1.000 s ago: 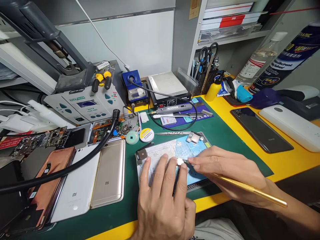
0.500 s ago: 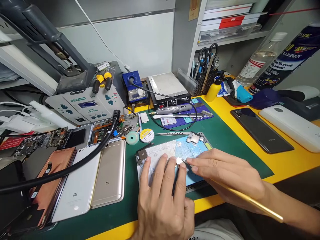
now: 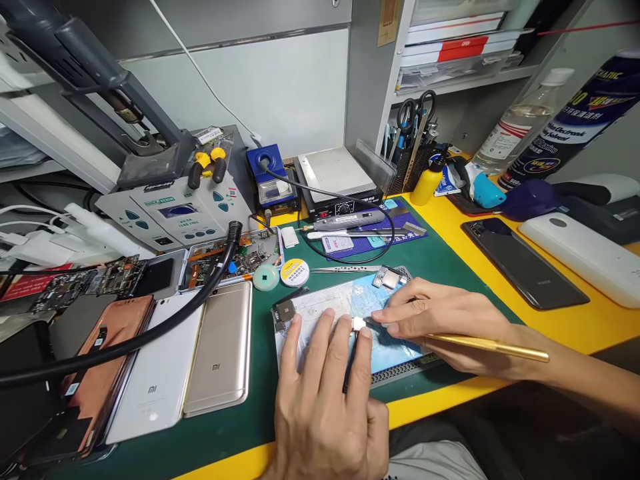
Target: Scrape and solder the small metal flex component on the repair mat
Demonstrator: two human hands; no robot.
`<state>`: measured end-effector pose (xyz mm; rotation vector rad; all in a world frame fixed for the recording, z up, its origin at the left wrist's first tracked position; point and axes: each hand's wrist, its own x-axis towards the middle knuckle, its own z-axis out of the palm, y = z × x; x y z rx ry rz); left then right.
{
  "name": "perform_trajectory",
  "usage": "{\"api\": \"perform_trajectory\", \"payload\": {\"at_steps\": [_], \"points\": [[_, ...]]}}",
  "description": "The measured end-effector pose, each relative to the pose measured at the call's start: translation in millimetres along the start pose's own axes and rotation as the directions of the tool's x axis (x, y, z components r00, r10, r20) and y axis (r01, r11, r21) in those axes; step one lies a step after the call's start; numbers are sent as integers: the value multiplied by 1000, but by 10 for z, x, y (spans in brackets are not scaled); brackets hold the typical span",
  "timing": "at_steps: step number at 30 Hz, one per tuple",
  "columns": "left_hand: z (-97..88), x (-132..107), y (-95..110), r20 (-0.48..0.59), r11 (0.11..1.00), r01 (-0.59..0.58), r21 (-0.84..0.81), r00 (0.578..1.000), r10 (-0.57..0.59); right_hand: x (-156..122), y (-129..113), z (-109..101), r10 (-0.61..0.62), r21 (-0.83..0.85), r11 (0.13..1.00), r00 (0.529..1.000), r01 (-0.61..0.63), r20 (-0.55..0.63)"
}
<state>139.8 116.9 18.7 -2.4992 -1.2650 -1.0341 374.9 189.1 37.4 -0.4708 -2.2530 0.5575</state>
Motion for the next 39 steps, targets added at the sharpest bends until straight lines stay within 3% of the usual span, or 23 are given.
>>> {"api": "perform_trajectory", "payload": {"at_steps": [9, 26, 39], "points": [[-1, 14, 25, -8, 1000, 28, -7, 1000, -28, 45, -57, -23, 32, 14, 999, 999, -31, -23], [11, 11, 21, -35, 1000, 13, 15, 999, -13, -240, -237, 222, -17, -244, 970, 997, -1, -72], [27, 0, 21, -1, 999, 21, 35, 1000, -21, -219, -345, 315, -50, -396, 918, 997, 25, -52]]}}
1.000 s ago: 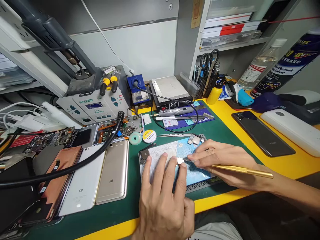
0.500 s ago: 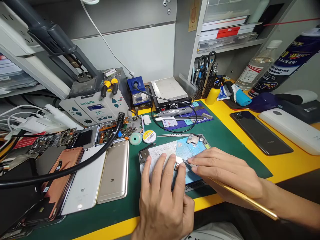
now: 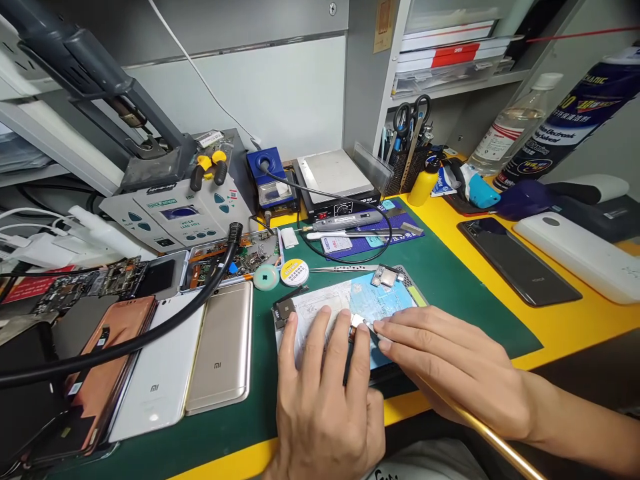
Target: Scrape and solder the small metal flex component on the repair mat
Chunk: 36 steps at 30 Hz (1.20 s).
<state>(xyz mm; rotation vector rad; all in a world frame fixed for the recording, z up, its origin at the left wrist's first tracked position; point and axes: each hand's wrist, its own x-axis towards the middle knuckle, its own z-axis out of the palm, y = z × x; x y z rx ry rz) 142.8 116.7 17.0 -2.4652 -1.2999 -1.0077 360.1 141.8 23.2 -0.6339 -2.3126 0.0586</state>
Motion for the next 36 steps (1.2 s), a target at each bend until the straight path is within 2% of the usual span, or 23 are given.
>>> {"api": "perform_trajectory", "payload": {"at_steps": [16, 29, 36], "points": [[7, -19, -27, 13, 1000, -17, 0, 1000, 17, 97, -177, 23, 50, -123, 991, 998, -55, -43], [-2, -13, -27, 10, 1000, -7, -12, 1000, 7, 117, 74, -81, 16, 9, 1000, 1000, -16, 26], [16, -11, -30, 15, 1000, -11, 1, 1000, 11, 134, -21, -4, 33, -53, 998, 999, -34, -18]]}}
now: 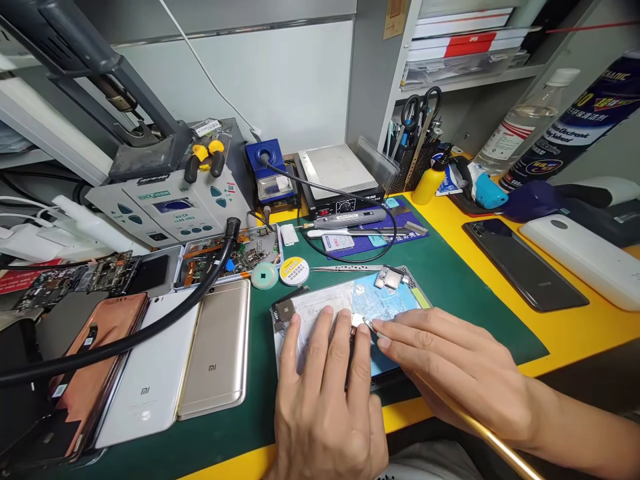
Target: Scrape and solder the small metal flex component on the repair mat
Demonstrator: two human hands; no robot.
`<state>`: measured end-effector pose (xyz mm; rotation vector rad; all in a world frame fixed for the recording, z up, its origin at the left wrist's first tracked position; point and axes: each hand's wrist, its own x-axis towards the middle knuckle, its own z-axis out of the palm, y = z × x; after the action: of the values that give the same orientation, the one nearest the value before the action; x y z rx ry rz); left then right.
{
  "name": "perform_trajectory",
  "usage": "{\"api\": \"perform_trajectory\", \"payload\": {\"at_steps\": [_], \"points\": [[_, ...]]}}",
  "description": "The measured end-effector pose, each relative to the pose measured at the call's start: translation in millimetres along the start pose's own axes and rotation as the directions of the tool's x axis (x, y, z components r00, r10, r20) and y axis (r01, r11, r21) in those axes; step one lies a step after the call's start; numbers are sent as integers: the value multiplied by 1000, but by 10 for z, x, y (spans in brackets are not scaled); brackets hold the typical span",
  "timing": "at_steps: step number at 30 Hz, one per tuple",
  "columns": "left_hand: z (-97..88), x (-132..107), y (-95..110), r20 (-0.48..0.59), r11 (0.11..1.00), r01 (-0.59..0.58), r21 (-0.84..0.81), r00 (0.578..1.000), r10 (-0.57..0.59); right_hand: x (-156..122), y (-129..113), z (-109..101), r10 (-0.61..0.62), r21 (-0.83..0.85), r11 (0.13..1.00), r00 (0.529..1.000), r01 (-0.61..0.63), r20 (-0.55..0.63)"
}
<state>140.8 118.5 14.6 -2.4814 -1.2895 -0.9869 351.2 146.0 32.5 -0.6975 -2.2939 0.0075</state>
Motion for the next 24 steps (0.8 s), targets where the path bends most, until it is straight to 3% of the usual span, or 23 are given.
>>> {"api": "perform_trajectory", "payload": {"at_steps": [6, 15, 18, 24], "points": [[-15, 0, -1, 4, 1000, -3, -1, 1000, 3, -1, -75, 10, -11, -45, 999, 999, 9, -32], [-4, -14, 20, -14, 999, 39, -36, 999, -39, 48, 236, 9, -37, 68, 997, 999, 36, 15], [-1, -15, 35, -34, 996, 73, -52, 997, -75, 104, 207, -19, -13, 75, 997, 999, 15, -32], [-21, -11, 19, 3, 999, 36, -13, 999, -36, 122, 120, -75, 24, 100, 995, 998, -18, -60]]}}
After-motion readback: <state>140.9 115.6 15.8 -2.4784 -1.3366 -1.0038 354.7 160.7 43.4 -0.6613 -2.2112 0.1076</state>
